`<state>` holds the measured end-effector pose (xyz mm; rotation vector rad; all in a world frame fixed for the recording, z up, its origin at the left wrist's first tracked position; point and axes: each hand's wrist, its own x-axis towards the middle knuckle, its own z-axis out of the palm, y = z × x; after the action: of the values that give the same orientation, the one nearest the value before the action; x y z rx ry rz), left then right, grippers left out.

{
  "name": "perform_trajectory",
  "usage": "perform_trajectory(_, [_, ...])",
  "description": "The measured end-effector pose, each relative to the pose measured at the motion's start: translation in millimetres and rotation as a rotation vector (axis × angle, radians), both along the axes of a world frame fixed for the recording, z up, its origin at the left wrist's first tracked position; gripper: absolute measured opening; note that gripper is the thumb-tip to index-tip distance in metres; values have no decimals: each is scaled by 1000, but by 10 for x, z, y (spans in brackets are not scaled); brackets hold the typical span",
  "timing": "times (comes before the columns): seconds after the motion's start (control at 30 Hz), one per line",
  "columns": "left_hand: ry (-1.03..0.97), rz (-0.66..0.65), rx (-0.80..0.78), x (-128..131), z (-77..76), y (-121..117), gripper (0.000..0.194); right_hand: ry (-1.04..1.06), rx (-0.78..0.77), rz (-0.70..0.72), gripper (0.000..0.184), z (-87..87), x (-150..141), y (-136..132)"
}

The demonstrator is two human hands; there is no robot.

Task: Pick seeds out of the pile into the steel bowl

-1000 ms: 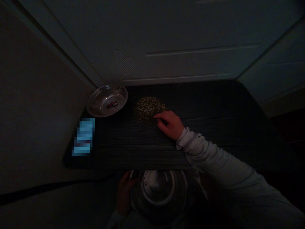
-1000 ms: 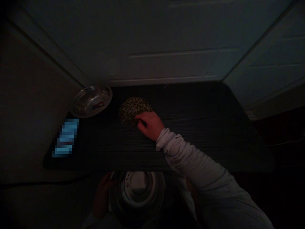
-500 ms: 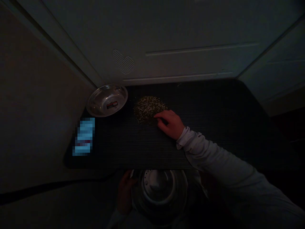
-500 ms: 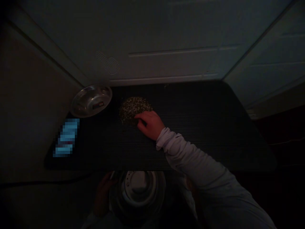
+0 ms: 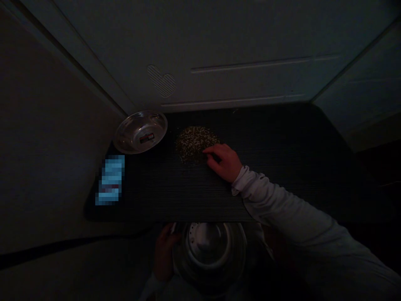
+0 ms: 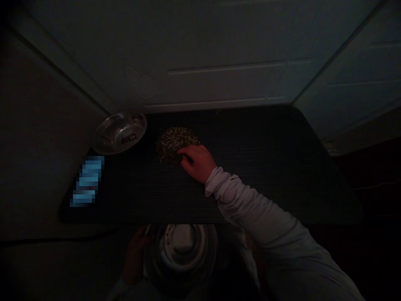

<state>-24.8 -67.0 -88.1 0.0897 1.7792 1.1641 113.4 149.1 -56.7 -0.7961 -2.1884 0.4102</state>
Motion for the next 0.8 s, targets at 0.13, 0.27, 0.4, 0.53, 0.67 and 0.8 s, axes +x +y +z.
perform_trajectory(0.13, [38,-31,7,3,31,17,25,-4,-29,5,18,4,-1,-5])
perform_trajectory(0.27, [7,-14,-3,-2,-7,-8,30,-8,-60,17,19,-19,2,-1])
perform_trajectory(0.4, [25,0,-10,-8,-40,-26,28,-9,-86,35,19,-36,2,4])
perform_trajectory(0.53, [19,-14,-10,-14,-44,-29,27,-9,-118,49,20,-40,-2,9])
perform_trajectory(0.67, [-8,-47,39,-16,-46,-26,26,-36,-175,62,21,-35,-5,7])
perform_trajectory(0.8, [-18,-27,23,-11,-48,-28,27,-40,-203,81,21,-34,-4,-2])
